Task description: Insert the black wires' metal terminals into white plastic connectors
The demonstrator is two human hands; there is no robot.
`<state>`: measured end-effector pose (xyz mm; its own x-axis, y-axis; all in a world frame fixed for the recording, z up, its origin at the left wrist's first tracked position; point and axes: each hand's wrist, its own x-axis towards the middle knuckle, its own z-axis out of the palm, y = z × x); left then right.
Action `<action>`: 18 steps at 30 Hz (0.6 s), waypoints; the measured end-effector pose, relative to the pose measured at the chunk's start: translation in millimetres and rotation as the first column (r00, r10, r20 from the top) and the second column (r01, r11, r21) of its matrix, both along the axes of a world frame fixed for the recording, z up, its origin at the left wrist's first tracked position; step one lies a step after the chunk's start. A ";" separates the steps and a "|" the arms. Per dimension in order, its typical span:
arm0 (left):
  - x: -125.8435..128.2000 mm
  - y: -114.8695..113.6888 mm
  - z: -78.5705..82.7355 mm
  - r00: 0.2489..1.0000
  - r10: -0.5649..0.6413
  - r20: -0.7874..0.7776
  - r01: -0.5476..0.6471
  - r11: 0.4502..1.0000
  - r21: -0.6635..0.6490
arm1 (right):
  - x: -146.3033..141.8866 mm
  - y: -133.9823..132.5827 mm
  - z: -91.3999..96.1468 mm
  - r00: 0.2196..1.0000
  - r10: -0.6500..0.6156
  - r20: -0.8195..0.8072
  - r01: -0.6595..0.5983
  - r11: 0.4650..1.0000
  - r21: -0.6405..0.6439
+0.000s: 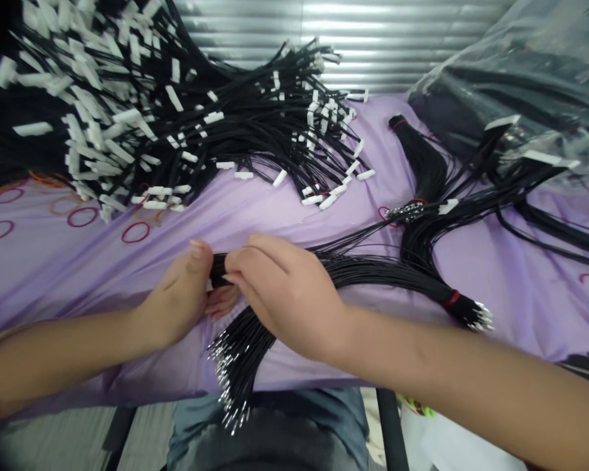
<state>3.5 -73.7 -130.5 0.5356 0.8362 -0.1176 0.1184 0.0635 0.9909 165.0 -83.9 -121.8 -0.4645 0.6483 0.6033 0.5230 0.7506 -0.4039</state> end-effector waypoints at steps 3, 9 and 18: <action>0.9 1.1 -3.5 0.999 0.012 0.048 -0.011 1.000 -0.019 | -2.5 0.0 -2.9 0.999 -0.026 -0.037 0.026 1.000 0.014; 3.1 2.4 -8.8 0.984 0.073 0.161 -0.065 0.996 -0.055 | -7.9 1.1 -6.8 0.993 -0.049 -0.107 0.050 0.999 0.010; 2.4 4.1 -8.6 0.978 0.048 0.204 -0.049 0.999 -0.003 | -7.5 2.2 -9.3 0.995 -0.035 -0.096 0.034 0.999 -0.011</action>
<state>5.9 -69.5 -139.1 0.5067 0.8621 -0.0080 -0.0895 0.0619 0.9941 157.5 -81.7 -131.1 -0.3821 0.6688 0.6378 0.5069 0.7287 -0.4604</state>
